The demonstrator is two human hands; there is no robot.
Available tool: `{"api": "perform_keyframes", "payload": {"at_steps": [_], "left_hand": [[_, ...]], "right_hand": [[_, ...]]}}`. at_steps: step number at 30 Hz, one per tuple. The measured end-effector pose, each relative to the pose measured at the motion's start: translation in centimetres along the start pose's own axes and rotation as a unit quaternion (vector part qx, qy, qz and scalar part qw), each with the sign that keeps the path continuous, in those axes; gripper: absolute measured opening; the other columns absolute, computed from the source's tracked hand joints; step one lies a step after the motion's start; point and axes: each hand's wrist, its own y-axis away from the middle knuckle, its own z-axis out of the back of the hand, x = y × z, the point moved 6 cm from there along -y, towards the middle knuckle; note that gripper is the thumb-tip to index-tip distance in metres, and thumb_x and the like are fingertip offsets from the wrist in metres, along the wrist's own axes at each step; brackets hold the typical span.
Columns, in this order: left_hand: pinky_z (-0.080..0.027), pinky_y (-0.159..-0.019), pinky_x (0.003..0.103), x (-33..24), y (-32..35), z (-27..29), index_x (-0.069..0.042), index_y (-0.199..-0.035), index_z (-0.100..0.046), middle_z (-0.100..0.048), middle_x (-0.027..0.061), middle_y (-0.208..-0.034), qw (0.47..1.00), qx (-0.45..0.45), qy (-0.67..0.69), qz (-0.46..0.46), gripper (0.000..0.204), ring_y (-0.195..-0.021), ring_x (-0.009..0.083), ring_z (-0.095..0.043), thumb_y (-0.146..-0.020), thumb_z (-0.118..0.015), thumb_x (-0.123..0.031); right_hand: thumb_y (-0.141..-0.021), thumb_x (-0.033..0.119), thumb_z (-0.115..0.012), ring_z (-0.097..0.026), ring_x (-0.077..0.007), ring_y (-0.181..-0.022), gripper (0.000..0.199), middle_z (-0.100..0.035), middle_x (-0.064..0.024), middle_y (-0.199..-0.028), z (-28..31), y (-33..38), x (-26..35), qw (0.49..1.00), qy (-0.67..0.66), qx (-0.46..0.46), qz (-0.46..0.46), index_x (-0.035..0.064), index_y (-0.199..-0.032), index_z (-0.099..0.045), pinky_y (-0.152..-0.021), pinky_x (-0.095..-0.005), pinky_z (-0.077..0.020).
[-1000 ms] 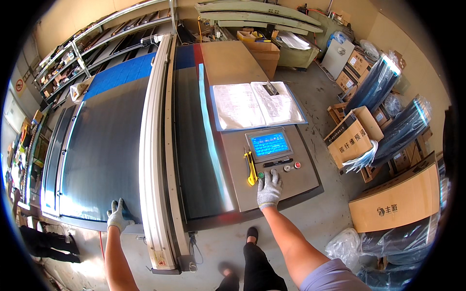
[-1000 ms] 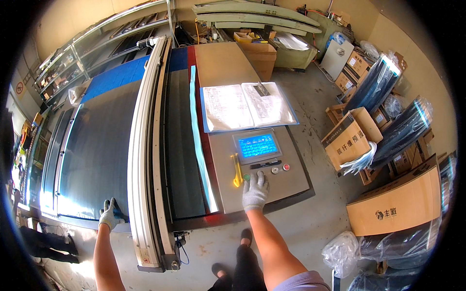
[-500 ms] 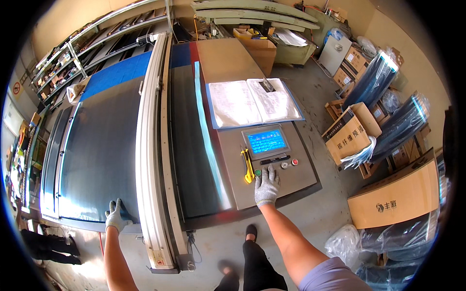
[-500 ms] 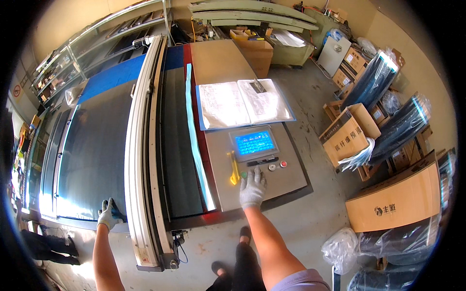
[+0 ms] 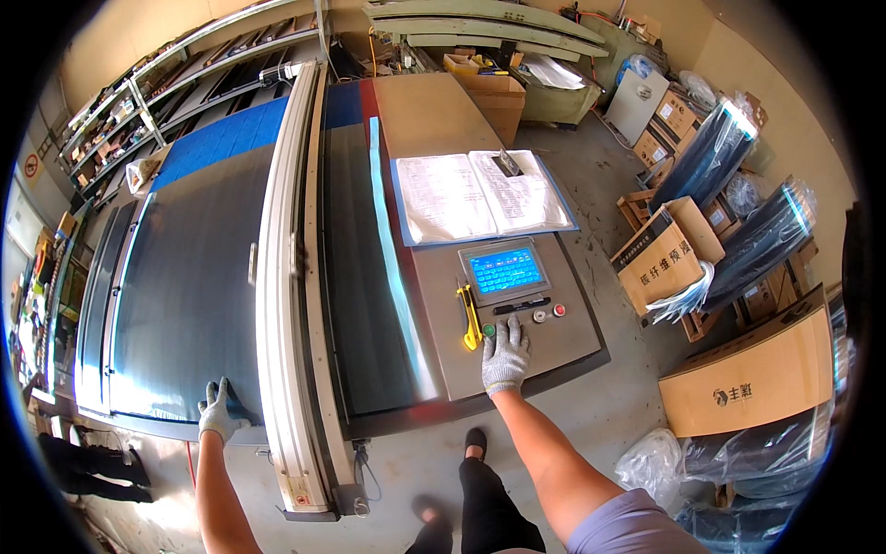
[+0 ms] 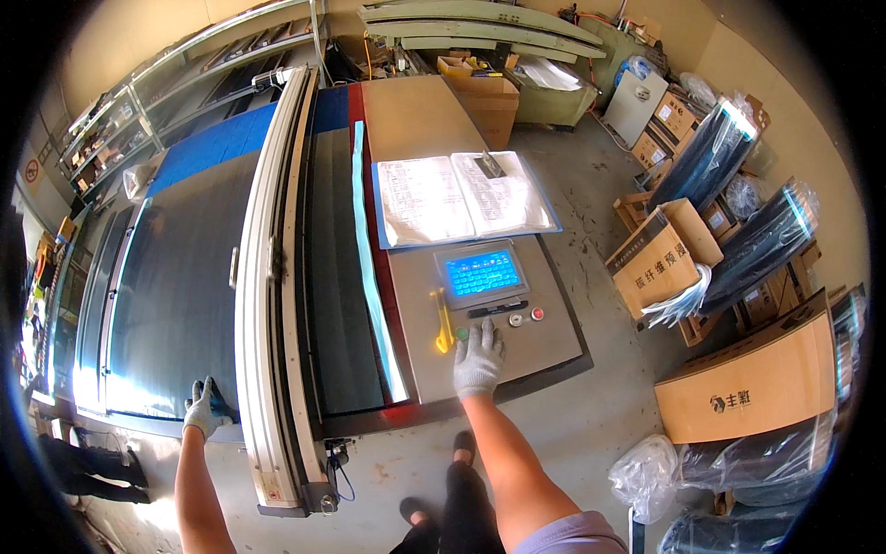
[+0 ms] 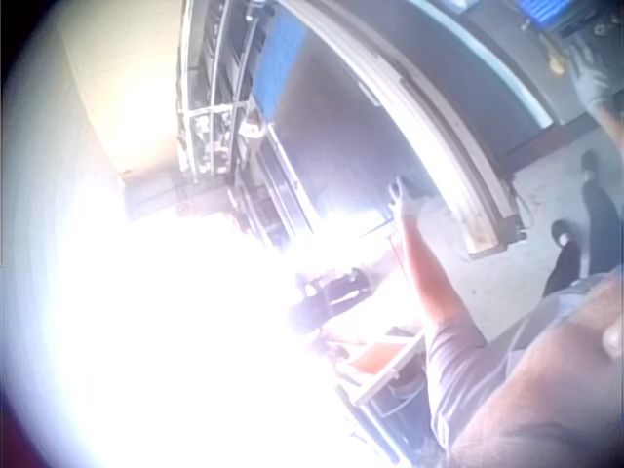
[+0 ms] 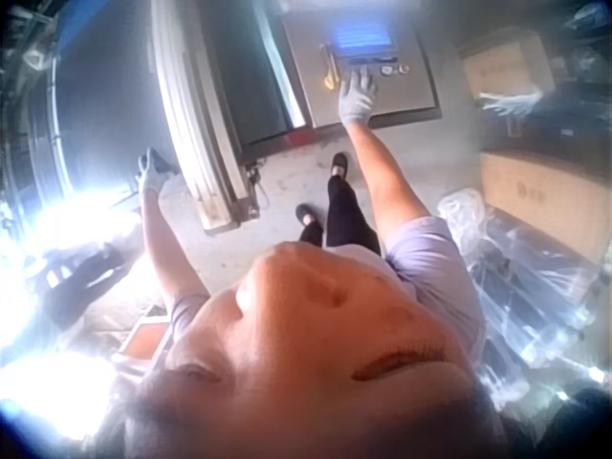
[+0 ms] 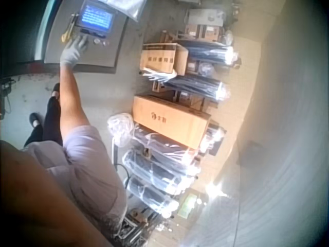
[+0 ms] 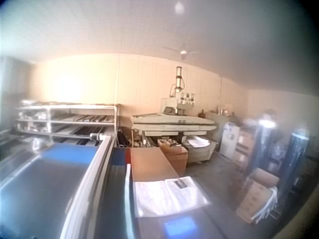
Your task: The person operates a large industrial sheet cutting machine in a workshop. They place a large dark sheet onto the machine's blue mat, align it, and use the control panel to cut the sheet into strips. The person then removes the cut strips and stacks them on a nearby table.
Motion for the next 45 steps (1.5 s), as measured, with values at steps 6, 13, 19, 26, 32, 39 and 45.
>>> {"api": "perform_keyframes", "payload": {"at_steps": [6, 13, 19, 26, 32, 39, 45], "left_hand": [[-0.036, -0.117, 0.05, 1.0, -0.8, -0.7, -0.031, -0.16, -0.014, -0.013, 0.0109, -0.167, 1.0, -0.002, -0.004, 0.0, 0.126, -0.144, 0.0547, -0.023, -0.062, -0.094, -0.028], [-0.036, -0.117, 0.05, -0.2, 0.2, 0.3, -0.03, -0.16, -0.016, -0.014, 0.01, -0.167, 1.0, -0.007, 0.002, -0.005, 0.126, -0.144, 0.054, -0.024, -0.061, -0.094, -0.026], [-0.036, -0.117, 0.049, 1.1, -1.2, -1.0, -0.031, -0.16, -0.015, -0.014, 0.0095, -0.167, 1.0, -0.01, 0.001, -0.006, 0.128, -0.144, 0.0525, -0.025, -0.06, -0.094, -0.027], [-0.036, -0.118, 0.049, 3.5, -4.1, -3.3, -0.032, -0.16, -0.013, -0.012, 0.0104, -0.167, 0.997, -0.045, -0.027, -0.061, 0.129, -0.144, 0.0526, -0.025, -0.06, -0.094, -0.024], [-0.031, -0.119, 0.048, 3.0, -3.7, -2.9, -0.031, -0.16, -0.016, -0.015, 0.0104, -0.167, 0.997, -0.054, -0.004, -0.06, 0.127, -0.144, 0.0494, -0.027, -0.059, -0.092, -0.019], [-0.028, -0.12, 0.041, 5.0, -5.3, -3.2, -0.017, -0.158, -0.028, -0.026, 0.0133, -0.164, 0.985, -0.052, 0.097, -0.135, 0.106, -0.145, 0.0336, -0.034, -0.069, -0.084, -0.01], [-0.024, -0.121, 0.039, 8.8, -4.3, 3.8, -0.008, -0.152, -0.039, -0.038, 0.0168, -0.157, 0.954, -0.171, 0.213, -0.127, 0.07, -0.147, 0.032, -0.032, -0.088, -0.064, 0.0]], "right_hand": [[-0.099, 0.034, -0.051, -0.048, -0.0445, -0.129, 0.044, -0.047, -0.0165, -0.148, 0.0, -0.1, 0.2, 1.0, -0.008, -0.002, 0.004, 0.004, -0.128, -0.06, -0.108, -0.0537, -0.0378], [-0.099, 0.034, -0.05, -0.049, -0.0442, -0.127, 0.042, -0.048, -0.0181, -0.147, 0.1, 0.0, 0.0, 1.0, -0.012, -0.02, 0.012, 0.0023, -0.125, -0.061, -0.107, -0.054, -0.0384], [-0.096, 0.03, -0.056, -0.051, -0.042, -0.126, 0.04, -0.051, -0.0172, -0.145, 0.4, -0.1, 0.3, 1.0, -0.008, -0.025, 0.014, 0.0052, -0.126, -0.062, -0.106, -0.0511, -0.0401], [-0.096, 0.03, -0.057, -0.049, -0.045, -0.125, 0.036, -0.05, -0.0184, -0.143, 0.8, -0.1, 0.5, 0.999, -0.039, -0.025, 0.007, 0.0064, -0.123, -0.061, -0.106, -0.053, -0.0394], [-0.096, 0.029, -0.057, -0.049, -0.0444, -0.124, 0.035, -0.053, -0.0203, -0.137, 0.4, -0.1, 0.0, 0.998, -0.064, -0.03, 0.001, 0.0052, -0.12, -0.062, -0.105, -0.0533, -0.0392], [-0.091, 0.027, -0.063, -0.05, -0.0407, -0.123, 0.041, -0.053, -0.0175, -0.133, -0.1, -0.2, -0.4, 0.998, -0.035, -0.052, 0.01, 0.0025, -0.124, -0.059, -0.104, -0.0521, -0.0406], [-0.094, 0.03, -0.06, -0.048, -0.0441, -0.126, 0.042, -0.052, -0.0197, -0.137, 0.2, -0.4, -0.4, 0.997, -0.073, -0.014, -0.003, 0.0029, -0.126, -0.058, -0.108, -0.054, -0.0363]]}}
